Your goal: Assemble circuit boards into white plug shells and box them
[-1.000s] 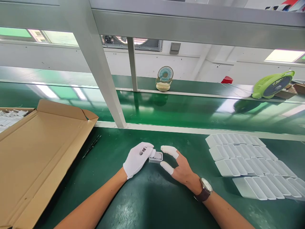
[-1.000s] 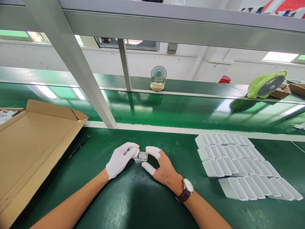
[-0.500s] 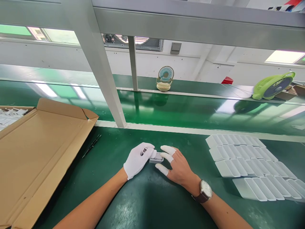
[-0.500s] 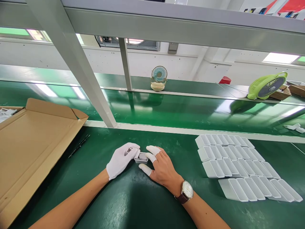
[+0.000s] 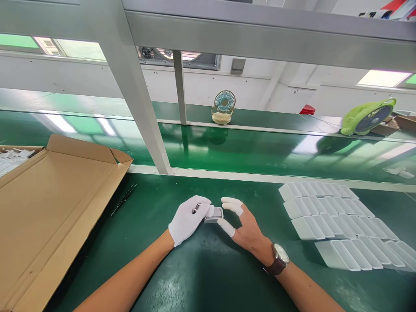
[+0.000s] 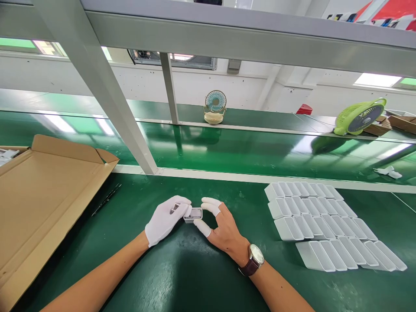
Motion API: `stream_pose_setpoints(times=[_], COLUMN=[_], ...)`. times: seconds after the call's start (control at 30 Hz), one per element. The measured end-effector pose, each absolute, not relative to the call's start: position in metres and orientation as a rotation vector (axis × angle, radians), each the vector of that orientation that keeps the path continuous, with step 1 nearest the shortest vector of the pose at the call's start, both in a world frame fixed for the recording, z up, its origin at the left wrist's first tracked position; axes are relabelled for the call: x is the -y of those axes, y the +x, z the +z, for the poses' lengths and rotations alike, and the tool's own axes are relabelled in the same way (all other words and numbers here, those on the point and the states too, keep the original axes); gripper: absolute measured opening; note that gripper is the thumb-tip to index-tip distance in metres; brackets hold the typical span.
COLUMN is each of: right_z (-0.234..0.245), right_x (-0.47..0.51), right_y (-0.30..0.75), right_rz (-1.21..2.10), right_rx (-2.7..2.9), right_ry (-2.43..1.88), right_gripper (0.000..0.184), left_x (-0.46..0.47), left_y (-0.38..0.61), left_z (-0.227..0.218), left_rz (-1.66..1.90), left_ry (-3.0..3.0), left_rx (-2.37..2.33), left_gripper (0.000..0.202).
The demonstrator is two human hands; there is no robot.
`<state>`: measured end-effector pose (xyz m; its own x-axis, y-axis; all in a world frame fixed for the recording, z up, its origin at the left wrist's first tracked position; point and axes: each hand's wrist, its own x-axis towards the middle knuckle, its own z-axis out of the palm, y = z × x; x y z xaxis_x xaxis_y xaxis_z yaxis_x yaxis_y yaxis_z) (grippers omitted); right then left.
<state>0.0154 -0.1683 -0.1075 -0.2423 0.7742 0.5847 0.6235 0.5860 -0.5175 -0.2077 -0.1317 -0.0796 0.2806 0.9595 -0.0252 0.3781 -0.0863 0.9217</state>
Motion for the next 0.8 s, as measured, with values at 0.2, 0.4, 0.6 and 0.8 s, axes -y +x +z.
stream_pose_setpoints(times=[0.2,0.4,0.6,0.8], right_z=[-0.1070,-0.1098,-0.1123,-0.1080], right_x=[0.1673,0.1645,0.1660,0.1702], right_y=[0.0105,0.0102,0.0098,0.0125], right_rz=[0.139,-0.007,0.098,0.369], right_rx=[2.031,2.108,2.098,1.986], right_ry=[-1.065,-1.053,-1.059,-1.120], right_gripper=[0.035,0.042,0.046,0.025], left_x=[0.1316,0.1320,0.1331,0.1324], left_y=[-0.2073,-0.2074,-0.2076,-0.2069], left_z=[-0.0803,-0.0814,-0.0782,-0.0768], left_rz=[0.806,0.806,0.794,0.799], left_ry=[1.638,1.614,1.614,1.639], left_rx=[-1.245,-1.237,-1.248,-1.251], left_gripper=[0.028,0.027,0.026,0.026])
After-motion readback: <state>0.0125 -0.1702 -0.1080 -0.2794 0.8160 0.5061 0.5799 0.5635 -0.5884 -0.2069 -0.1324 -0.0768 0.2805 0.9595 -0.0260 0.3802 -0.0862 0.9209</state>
